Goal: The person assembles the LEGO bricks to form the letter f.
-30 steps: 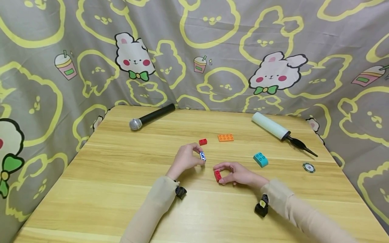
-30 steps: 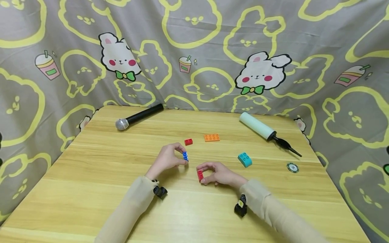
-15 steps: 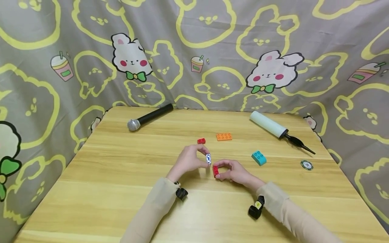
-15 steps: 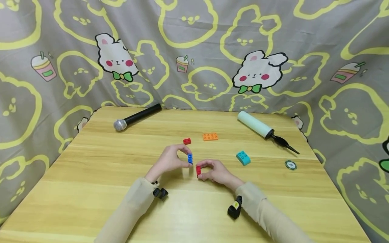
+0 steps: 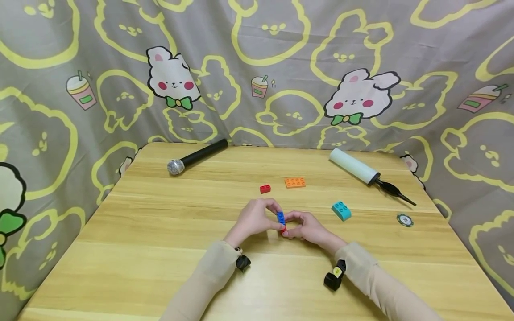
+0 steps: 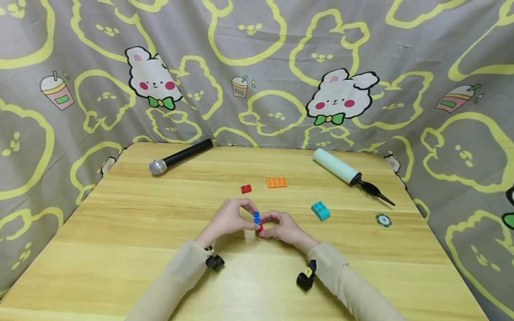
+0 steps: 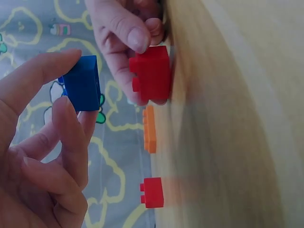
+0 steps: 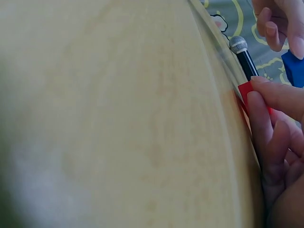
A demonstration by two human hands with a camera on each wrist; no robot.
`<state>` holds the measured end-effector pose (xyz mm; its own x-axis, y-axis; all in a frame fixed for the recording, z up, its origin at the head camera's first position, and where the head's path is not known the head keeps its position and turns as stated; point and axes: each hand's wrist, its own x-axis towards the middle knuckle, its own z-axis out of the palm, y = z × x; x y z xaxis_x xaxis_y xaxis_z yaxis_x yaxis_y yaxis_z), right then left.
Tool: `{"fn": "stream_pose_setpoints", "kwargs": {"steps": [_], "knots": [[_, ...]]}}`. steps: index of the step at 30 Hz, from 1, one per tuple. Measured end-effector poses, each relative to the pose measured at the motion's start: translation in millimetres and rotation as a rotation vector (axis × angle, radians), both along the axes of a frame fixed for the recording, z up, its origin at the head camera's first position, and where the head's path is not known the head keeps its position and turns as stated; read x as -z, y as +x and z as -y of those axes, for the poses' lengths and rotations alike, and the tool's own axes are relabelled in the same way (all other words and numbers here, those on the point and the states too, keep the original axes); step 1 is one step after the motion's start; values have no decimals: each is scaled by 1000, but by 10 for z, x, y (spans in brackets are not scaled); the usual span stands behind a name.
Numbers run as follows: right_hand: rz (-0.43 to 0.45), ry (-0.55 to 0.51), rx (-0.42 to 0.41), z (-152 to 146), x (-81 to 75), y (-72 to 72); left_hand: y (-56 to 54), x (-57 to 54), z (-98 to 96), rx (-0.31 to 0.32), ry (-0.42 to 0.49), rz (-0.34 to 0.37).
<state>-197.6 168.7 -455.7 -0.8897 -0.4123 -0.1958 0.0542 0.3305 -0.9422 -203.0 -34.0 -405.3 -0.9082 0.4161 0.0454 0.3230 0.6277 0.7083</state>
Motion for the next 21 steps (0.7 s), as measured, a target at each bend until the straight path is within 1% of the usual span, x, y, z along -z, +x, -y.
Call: {"fn": "stream_pose_setpoints", "kwargs": {"steps": [4,9,14,21], "knots": [[8,5,11,2,-11,8,11,7,-30,-10,-58,-20],[5,28,13,-3,-18,0,4,14,-71,5,-130,-62],[7,19,2,-4,-5,-13,13,16,-96,21,-140,-66],[16,27,-6,-9,23,-35,32,39,-84,15,-155,-49]]}}
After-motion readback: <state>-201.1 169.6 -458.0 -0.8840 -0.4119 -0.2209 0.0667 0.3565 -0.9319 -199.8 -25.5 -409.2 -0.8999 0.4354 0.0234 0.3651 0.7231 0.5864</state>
